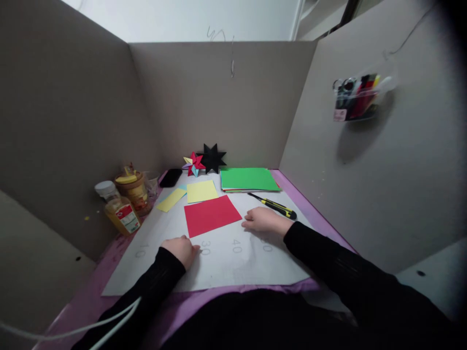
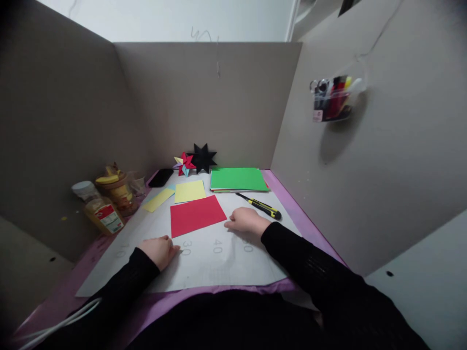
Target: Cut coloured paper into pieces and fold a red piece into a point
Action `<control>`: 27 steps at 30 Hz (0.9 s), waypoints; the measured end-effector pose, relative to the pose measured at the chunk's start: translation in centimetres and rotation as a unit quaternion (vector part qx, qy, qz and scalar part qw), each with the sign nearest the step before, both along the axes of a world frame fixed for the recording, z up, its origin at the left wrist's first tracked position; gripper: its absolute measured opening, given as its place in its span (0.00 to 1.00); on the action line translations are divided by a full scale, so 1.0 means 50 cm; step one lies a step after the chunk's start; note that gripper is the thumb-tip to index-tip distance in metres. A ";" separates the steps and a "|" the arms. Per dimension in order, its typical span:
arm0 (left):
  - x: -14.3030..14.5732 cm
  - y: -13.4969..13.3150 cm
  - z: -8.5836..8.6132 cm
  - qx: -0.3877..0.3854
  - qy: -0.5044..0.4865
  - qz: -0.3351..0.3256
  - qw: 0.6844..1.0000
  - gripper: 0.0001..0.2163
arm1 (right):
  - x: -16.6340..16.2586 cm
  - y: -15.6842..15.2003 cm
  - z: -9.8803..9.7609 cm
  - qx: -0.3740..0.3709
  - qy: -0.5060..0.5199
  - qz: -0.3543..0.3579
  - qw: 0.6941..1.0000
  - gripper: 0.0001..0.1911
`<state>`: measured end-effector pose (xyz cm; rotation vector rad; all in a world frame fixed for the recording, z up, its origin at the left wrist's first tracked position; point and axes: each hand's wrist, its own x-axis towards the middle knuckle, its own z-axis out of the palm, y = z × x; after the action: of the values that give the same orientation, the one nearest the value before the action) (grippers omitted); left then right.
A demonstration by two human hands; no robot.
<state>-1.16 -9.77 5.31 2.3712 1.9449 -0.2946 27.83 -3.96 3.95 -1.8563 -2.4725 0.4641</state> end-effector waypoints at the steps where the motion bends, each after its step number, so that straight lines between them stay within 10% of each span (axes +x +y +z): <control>1: -0.008 0.018 0.009 -0.011 -0.021 0.014 1.000 0.24 | -0.001 0.018 0.002 -0.013 0.068 -0.016 0.997 0.23; 4: -0.022 0.091 0.007 0.085 -0.160 -0.010 0.983 0.19 | -0.023 0.069 -0.004 -0.017 0.323 -0.103 0.940 0.26; 7: -0.019 0.160 -0.034 0.114 -0.271 0.026 0.955 0.20 | -0.054 0.101 -0.023 -0.109 0.536 -0.202 0.812 0.25; 11: -0.014 0.200 -0.099 0.137 -0.342 0.047 0.928 0.27 | -0.065 0.115 -0.043 -0.240 0.623 -0.254 0.700 0.15; 14: -0.023 0.199 -0.121 0.154 -0.368 0.037 0.916 0.27 | -0.068 0.103 -0.053 -0.288 0.592 -0.212 0.723 0.11; 18: -0.038 0.197 -0.115 0.190 -0.419 0.055 0.886 0.30 | -0.087 0.074 -0.053 -0.169 0.608 -0.102 0.769 0.08; 24: -0.038 0.184 -0.066 0.221 -0.667 0.072 0.707 0.22 | -0.084 0.075 -0.036 0.019 0.684 -0.015 0.729 0.13; 27: -0.029 0.165 -0.048 0.264 -0.690 0.062 0.672 0.17 | -0.077 0.086 -0.039 0.070 0.699 -0.030 0.711 0.13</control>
<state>-2.63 -1.54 2.89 1.4948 1.2890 1.7199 23.97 0.33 1.99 -0.7902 -1.2709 1.0770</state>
